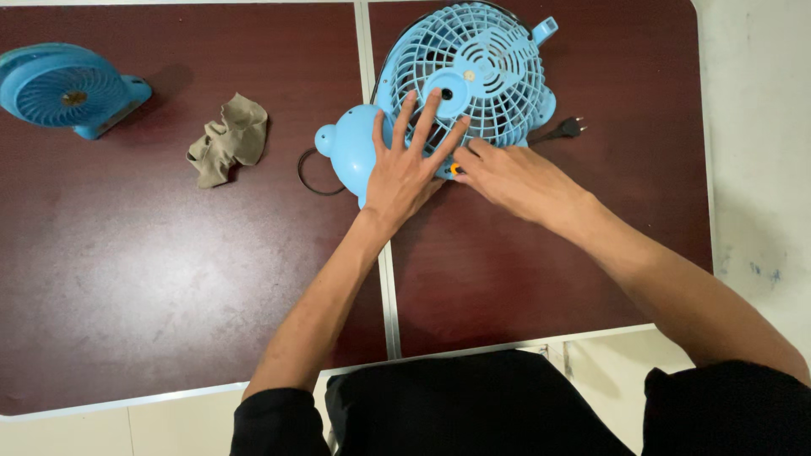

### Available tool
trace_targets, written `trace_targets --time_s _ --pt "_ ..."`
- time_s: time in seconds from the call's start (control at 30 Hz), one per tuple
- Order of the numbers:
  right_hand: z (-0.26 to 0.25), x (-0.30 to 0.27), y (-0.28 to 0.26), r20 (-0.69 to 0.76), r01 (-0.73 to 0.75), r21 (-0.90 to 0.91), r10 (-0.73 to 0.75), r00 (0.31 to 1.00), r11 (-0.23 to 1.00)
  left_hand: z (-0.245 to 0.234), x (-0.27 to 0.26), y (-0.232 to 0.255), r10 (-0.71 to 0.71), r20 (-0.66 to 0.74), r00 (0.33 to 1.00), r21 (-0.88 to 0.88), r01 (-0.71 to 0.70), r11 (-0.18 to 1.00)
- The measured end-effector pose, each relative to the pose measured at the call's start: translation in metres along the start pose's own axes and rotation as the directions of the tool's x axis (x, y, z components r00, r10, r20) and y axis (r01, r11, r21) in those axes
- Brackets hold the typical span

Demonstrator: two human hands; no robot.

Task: The person uses a screwdriver to tighten screws on the base and cage of a light blue bear-shaped desk fan. They rotate the fan to access different screw locations and continue tightening throughout the clip.

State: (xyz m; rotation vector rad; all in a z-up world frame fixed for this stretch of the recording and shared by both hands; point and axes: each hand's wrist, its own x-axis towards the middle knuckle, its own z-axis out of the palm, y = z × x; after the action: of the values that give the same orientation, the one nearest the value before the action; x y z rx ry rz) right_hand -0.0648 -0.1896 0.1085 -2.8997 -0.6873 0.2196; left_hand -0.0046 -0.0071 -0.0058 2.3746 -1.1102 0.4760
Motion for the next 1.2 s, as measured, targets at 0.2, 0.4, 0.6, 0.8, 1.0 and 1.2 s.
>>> trace_targets --time_s 0.2,0.4,0.6,0.8,1.0,1.2 --pt "-0.004 -0.002 -0.002 0.034 0.034 -0.053 -0.032 0.999 0.998 -0.004 0.002 0.001 -0.006 0.018 1.0 0.021 0.006 1.0" --pt "0.0 0.002 0.001 0.067 -0.003 -0.011 0.004 0.998 1.0 -0.001 0.001 0.001 -0.015 0.013 1.0 0.023 0.015 1.0" --pt "0.003 0.005 0.004 0.112 -0.038 0.011 0.036 0.993 0.999 0.001 0.001 0.0 -0.018 0.009 1.0 0.005 0.018 1.0" --pt "0.005 0.007 0.004 0.141 -0.092 0.059 0.083 0.986 0.994 0.005 0.0 0.0 -0.028 0.025 0.999 -0.005 0.028 1.0" --pt "0.002 0.007 -0.001 0.188 -0.187 0.063 0.172 0.967 0.98 0.006 -0.002 0.0 -0.01 0.003 1.0 0.053 0.01 0.999" --pt "-0.003 0.001 -0.007 -0.037 -0.097 0.065 0.099 0.994 0.993 -0.003 0.003 0.0 -0.009 0.044 0.999 0.018 0.008 1.0"
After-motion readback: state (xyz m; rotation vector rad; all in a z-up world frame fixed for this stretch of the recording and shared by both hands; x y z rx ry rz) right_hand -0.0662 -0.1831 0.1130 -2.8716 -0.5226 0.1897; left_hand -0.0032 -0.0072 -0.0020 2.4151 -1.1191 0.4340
